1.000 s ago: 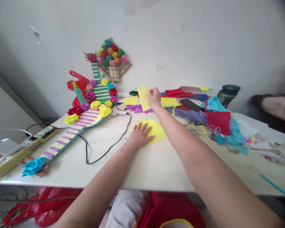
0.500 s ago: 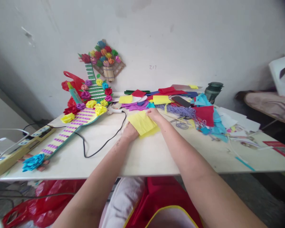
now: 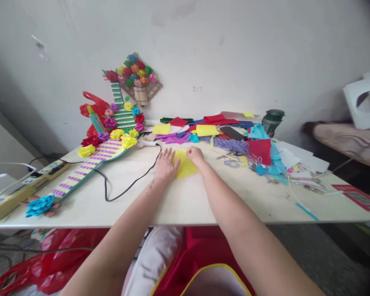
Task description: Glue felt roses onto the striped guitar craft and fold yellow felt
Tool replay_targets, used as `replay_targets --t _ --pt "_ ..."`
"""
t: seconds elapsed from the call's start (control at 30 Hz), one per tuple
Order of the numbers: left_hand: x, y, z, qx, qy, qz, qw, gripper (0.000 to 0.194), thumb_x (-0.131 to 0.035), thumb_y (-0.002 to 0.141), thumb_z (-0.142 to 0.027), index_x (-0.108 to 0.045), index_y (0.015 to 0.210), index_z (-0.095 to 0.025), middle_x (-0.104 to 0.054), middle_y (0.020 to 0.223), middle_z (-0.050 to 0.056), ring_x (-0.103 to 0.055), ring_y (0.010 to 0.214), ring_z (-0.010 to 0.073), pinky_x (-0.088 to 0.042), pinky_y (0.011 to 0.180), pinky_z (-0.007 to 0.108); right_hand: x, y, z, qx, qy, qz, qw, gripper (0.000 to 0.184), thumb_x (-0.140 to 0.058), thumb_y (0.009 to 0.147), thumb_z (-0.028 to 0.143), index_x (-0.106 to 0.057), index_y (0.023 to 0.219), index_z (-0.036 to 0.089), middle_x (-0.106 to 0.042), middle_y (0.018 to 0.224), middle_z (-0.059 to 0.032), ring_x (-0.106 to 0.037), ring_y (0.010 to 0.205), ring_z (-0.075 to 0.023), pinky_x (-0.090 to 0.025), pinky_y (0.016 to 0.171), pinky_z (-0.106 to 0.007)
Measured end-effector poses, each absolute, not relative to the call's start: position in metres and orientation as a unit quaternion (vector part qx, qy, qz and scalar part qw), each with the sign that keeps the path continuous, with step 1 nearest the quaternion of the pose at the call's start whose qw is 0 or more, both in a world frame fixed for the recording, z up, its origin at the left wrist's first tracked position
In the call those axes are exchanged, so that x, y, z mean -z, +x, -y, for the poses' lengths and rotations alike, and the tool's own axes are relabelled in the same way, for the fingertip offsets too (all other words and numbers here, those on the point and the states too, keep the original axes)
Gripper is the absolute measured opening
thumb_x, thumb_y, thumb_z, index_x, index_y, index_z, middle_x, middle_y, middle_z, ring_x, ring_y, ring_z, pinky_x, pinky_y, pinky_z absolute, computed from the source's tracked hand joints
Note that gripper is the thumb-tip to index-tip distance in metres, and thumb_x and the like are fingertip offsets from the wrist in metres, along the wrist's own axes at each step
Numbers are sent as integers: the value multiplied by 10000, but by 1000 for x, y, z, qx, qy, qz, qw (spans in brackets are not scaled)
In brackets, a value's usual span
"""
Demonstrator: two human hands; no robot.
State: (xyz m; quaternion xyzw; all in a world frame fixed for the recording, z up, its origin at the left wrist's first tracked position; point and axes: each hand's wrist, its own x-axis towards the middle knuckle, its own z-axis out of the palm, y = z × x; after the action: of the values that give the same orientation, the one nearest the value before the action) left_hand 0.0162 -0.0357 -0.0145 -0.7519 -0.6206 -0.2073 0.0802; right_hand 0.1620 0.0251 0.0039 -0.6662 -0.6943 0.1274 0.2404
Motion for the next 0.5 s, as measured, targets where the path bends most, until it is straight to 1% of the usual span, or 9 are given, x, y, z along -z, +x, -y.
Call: replay_targets --t 0.1,0.17,0.23,0.3,0.4,0.5 --pt "22 23 36 95 -797 595 23 642 -260 886 -529 -382 1369 -124 -325 1466 109 -237 1375 243 -175 1129 408 -5 166 -23 -105 -669 692 249 234 -442 831 211 -652 933 205 -684 1000 -74 -611 968 -203 -437 789 -265" --pt "24 24 35 73 -799 598 6 658 -225 889 -548 -347 1390 -139 -291 1483 101 -219 1381 237 -189 1123 399 -7 174 -22 -94 -686 670 269 253 -432 842 231 -638 988 220 -679 1028 -78 -613 978 -210 -442 781 -280" --pt "24 24 36 72 -797 600 3 667 -207 890 -552 -332 1398 -139 -269 1492 99 -200 1387 236 -185 1123 395 -10 183 -21 -92 -716 638 268 277 -426 855 263 -630 1035 215 -671 1052 -98 -613 994 -220 -446 780 -295" --pt "22 23 36 72 -797 600 -3 678 -207 889 -551 -328 1400 -122 -268 1492 106 -199 1386 241 -181 1123 393 -13 191 -20 -111 -740 624 227 333 -433 859 336 -631 1076 178 -658 1085 -139 -611 1016 -251 -450 782 -322" --pt "20 24 37 77 -796 600 -2 680 -208 889 -550 -328 1400 -117 -271 1490 110 -202 1386 242 -179 1123 391 -17 193 -19 -127 -731 647 175 479 -423 852 461 -651 1084 109 -624 1140 -206 -585 1067 -291 -443 810 -349" --pt "22 25 37 81 -797 599 4 680 -207 888 -553 -337 1395 -119 -280 1487 112 -211 1383 244 -177 1123 396 -21 186 -18 -143 -724 656 155 635 -340 851 575 -651 1103 81 -616 1144 -231 -568 1092 -309 -427 850 -378"
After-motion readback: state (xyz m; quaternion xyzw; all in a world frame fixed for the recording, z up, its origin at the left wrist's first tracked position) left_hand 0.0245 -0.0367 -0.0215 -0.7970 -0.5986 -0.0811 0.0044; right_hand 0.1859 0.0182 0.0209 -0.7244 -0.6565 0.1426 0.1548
